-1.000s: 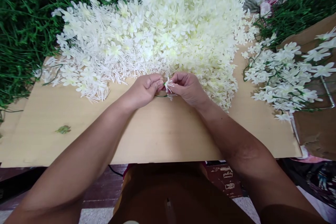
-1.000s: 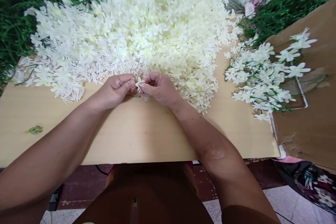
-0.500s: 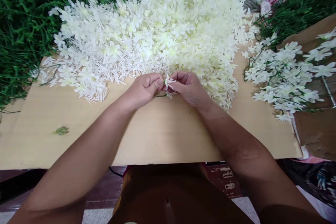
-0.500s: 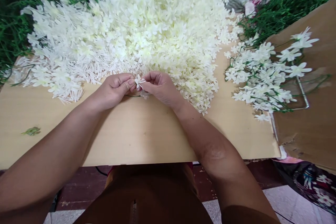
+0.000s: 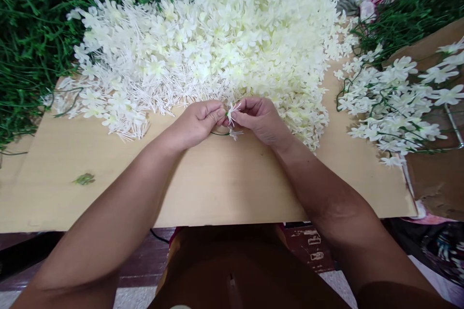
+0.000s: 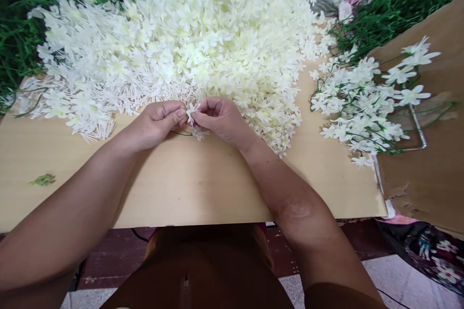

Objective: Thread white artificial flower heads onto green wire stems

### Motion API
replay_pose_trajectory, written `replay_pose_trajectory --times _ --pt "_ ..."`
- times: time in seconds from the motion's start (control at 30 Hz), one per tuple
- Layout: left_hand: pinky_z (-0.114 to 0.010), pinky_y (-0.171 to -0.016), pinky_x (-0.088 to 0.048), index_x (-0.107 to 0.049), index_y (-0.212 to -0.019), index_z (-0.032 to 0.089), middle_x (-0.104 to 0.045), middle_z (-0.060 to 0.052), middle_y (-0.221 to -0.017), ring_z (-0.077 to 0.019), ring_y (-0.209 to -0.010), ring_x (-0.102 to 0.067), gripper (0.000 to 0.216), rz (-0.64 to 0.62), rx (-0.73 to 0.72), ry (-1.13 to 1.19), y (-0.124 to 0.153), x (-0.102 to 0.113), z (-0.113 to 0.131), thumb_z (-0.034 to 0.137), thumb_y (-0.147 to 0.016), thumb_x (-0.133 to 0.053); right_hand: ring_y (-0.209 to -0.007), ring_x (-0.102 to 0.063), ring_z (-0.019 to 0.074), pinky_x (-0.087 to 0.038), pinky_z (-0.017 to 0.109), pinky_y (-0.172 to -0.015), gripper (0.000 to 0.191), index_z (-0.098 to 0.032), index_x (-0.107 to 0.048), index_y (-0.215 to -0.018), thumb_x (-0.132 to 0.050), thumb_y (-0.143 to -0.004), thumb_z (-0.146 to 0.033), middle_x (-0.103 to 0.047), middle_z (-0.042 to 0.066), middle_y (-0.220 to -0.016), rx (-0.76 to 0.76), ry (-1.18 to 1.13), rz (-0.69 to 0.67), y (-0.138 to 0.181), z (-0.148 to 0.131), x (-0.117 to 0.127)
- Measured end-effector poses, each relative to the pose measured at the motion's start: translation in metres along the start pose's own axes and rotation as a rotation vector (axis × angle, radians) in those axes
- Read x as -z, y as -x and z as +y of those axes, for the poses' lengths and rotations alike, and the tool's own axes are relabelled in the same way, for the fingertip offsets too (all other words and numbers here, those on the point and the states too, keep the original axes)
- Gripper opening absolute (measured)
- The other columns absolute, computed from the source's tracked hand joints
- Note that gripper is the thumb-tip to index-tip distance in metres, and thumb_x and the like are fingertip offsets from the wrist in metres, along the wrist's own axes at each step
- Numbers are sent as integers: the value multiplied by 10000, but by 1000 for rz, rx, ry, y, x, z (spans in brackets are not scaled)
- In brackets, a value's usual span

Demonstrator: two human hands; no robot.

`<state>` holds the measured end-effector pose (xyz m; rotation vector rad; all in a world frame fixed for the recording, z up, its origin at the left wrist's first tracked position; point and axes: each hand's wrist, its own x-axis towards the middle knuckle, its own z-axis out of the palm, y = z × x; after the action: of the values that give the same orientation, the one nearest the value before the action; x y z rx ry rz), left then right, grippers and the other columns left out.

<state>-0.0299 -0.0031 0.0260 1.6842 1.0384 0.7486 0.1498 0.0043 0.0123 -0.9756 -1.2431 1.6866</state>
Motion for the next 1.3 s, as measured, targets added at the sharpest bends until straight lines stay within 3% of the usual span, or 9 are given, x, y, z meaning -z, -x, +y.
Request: replay_pose_trajectory --times 0.27,0.73,0.97,1.13,1.3 --pt "-235 -545 -356 -446 -639 198 -366 49 -544 -104 -531 -384 480 -4 -18 30 0 0 -2 601 -876 -553 -631 -703 115 -608 245 -681 310 -155 -662 -691 -893 -620 -350 -713 -8 -635 14 11 -43 1 -2 4" --pt "-233 -550 -370 -461 -636 195 -406 37 -555 -116 -574 -456 499 -9 -34 44 -1 -1 -1 624 -868 -565 -609 -697 99 -594 215 -645 228 -152 -689 -698 -865 -653 -289 -737 0 -651 52 35 -18 3 -2 3" --pt "-235 -541 -347 -440 -628 198 -376 44 -555 -106 -552 -403 492 -19 -23 35 -1 0 1 609 -871 -560 -615 -698 105 -601 223 -642 315 -150 -699 -726 -921 -561 -302 -749 -1 -673 23 17 -29 3 -4 4" --pt "-245 -540 -332 -436 -618 202 -363 43 -561 -108 -544 -381 487 -29 -13 38 -1 0 3 602 -867 -559 -611 -697 115 -608 240 -641 286 -151 -671 -680 -885 -635 -337 -734 11 -659 47 72 -11 5 -5 2" --pt "-244 -524 -312 -429 -608 201 -363 36 -560 -109 -545 -369 502 -23 -7 7 -1 -1 2 612 -860 -567 -591 -678 105 -597 236 -617 314 -170 -626 -660 -889 -616 -336 -705 -12 -642 57 116 9 5 -5 2"
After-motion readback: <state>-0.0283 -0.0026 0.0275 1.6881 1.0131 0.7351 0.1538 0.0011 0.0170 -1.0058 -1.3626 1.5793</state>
